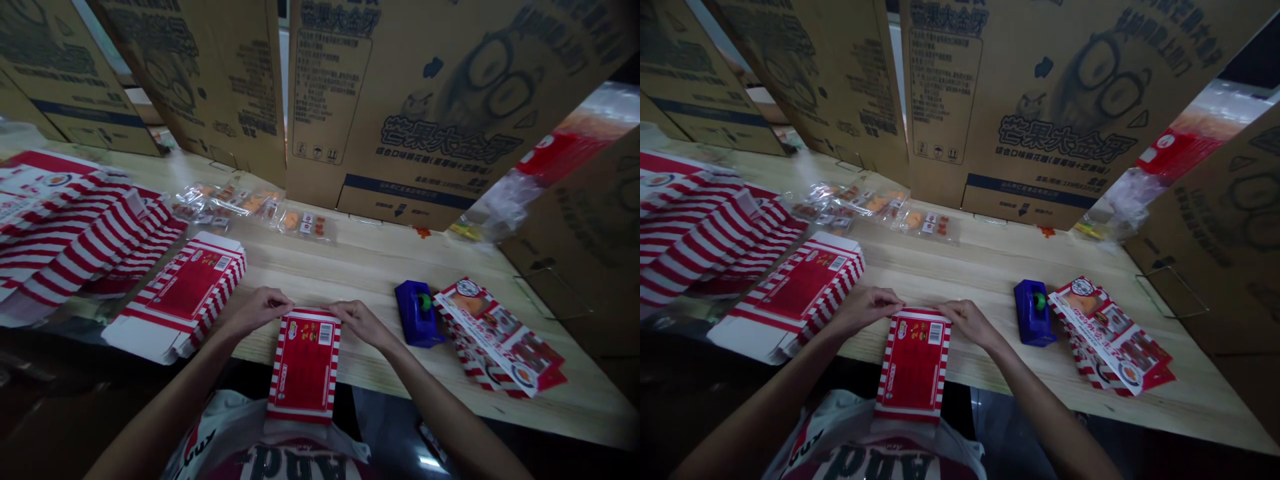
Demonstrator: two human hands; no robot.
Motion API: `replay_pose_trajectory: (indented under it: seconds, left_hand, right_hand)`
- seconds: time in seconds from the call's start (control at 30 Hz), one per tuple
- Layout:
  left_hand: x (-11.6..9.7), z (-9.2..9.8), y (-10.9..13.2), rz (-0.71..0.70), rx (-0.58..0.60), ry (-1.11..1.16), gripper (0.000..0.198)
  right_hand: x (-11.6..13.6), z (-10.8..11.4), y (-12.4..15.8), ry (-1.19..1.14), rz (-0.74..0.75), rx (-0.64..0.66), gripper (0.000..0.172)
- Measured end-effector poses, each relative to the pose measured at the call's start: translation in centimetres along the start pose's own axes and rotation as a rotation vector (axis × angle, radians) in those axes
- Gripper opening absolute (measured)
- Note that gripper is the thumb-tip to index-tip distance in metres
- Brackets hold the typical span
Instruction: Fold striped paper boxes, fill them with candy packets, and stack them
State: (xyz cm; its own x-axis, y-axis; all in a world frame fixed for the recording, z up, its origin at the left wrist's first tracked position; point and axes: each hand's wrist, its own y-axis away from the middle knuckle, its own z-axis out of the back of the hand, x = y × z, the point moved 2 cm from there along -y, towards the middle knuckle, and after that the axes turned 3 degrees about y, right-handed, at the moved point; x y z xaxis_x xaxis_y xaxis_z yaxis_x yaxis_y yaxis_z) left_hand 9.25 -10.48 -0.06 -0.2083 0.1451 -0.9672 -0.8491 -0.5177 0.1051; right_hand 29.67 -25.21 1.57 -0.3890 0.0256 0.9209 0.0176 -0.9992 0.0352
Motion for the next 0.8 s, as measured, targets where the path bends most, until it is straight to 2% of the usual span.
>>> replay_pose_trajectory:
  seconds: [0.13,0.23,0.43,0.53,0.7,0.8]
  left_hand:
    - [0.1,-0.2,0.6,-0.06,-0.05,-0.039,0.019]
    - [-0.8,-0.4,0.9,-0.091,-0.076,-0.111,0.013]
    - [-2.8,-0.2,0.6,-0.04,-0.045,-0.124,0.016]
    - [-2.5,-0.5,0.2,-0.056,-0.06,-0.103,0.019]
    - [-1.4,-1.3,0.4,-0.066,-0.093,-0.097,0.023]
    - [-0.8,-1.5,0.6,-0.109,-0.098,-0.142,0.02]
  right_hand:
    - [-0.4,-0.9,0.9,0.076,0.017,-0.072,0.025]
    - [-0.3,-1.0,1.0,0.172,0.006,-0.105,0.019]
    - [-0.3,-0.2,0.0,-0.02,-0.113,-0.099,0.013]
    - [-0.3,0.0,-0.2,-0.09,-0.132,-0.107,0.01]
    - [-0.3,0.0,0.2,-0.037,-0.137,-0.143,0.011]
    - [-0.5,0.0,0.3,-0.03,-0.144,-0.111,0.009]
